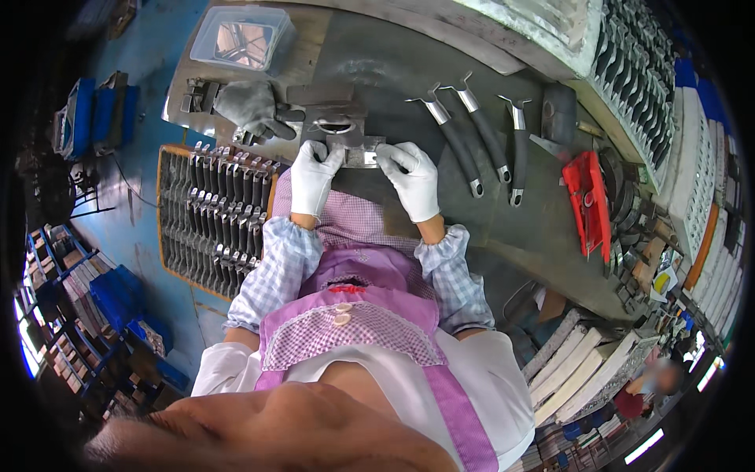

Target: The person is assembling parts of a metal tool using a hammer and manual fitting techniques.

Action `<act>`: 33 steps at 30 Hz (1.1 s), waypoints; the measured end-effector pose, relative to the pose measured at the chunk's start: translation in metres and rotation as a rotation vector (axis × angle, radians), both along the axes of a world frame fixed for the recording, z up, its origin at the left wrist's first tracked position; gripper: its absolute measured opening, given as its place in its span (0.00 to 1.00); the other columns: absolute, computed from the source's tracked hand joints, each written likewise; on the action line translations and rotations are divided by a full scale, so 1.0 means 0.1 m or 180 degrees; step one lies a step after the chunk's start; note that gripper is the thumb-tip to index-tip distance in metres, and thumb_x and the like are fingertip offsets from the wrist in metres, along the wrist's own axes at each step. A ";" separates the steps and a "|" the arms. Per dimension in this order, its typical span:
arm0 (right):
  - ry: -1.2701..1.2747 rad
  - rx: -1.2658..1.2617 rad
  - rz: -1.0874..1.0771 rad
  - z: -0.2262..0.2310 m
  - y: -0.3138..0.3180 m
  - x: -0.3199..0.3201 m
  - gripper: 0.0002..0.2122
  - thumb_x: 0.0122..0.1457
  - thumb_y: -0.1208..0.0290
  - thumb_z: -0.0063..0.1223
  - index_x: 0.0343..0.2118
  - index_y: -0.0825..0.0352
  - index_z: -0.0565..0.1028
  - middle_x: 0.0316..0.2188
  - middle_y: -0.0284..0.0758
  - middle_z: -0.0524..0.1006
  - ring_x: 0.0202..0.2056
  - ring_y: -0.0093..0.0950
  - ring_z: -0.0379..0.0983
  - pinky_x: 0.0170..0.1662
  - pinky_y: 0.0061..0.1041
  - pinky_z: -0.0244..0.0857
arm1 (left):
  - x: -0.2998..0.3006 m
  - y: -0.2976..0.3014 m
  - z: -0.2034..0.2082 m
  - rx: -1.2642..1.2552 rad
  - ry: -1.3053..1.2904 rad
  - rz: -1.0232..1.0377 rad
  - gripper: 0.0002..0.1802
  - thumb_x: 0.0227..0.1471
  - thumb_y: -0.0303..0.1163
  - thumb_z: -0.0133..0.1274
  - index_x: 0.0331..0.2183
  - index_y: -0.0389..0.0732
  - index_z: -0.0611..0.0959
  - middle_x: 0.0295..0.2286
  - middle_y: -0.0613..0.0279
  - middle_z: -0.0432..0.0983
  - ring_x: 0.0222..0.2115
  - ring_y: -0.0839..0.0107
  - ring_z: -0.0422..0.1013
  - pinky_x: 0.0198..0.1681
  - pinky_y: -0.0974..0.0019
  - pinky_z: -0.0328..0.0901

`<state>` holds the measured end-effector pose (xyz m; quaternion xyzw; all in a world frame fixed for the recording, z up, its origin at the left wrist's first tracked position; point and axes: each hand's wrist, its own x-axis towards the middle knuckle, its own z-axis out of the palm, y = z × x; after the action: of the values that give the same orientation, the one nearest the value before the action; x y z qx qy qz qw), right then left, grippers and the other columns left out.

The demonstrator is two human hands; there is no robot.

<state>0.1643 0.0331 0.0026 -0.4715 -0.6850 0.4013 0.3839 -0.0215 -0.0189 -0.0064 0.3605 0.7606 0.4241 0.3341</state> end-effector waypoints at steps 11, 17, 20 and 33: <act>0.0921 -0.1537 0.0369 0.29 0.00 -0.38 0.18 0.59 0.74 0.61 0.51 0.76 0.75 0.36 0.35 0.82 0.36 0.20 0.78 0.37 0.18 0.70 | -0.31 -0.26 0.03 0.0412 -0.0093 -0.0179 0.24 0.50 0.48 0.64 0.36 0.35 0.83 0.29 0.48 0.80 0.32 0.53 0.77 0.37 0.56 0.70; -0.0512 0.1271 0.1360 0.76 -0.58 -1.25 0.15 0.44 0.85 0.56 0.35 0.63 0.83 0.38 0.36 0.83 0.40 0.36 0.80 0.47 0.31 0.71 | -0.83 -0.94 0.62 0.0551 -0.2911 -0.1093 0.30 0.59 0.44 0.58 0.55 0.33 0.76 0.49 0.55 0.77 0.52 0.70 0.69 0.58 0.65 0.62; -0.0428 0.1265 0.2979 0.73 -0.91 -1.63 0.15 0.49 0.83 0.57 0.40 0.59 0.83 0.39 0.35 0.82 0.38 0.36 0.78 0.44 0.33 0.70 | -1.28 -1.69 0.51 -0.0174 -0.0736 -0.0849 0.33 0.53 0.39 0.63 0.58 0.39 0.74 0.48 0.58 0.79 0.48 0.69 0.73 0.55 0.66 0.66; -0.1233 -0.0406 0.0587 0.85 -0.12 -0.05 0.13 0.66 0.77 0.50 0.51 0.72 0.78 0.43 0.38 0.82 0.42 0.26 0.76 0.48 0.27 0.71 | -3.97 -4.65 -1.71 -0.1298 0.1174 0.1611 0.19 0.57 0.25 0.52 0.51 0.47 0.81 0.45 0.54 0.80 0.46 0.57 0.75 0.50 0.59 0.69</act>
<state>0.1592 0.0211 0.0878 -0.4985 -0.7594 0.3792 0.1762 -0.4184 -0.4836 -0.1776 0.1574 0.9419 0.2611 0.1410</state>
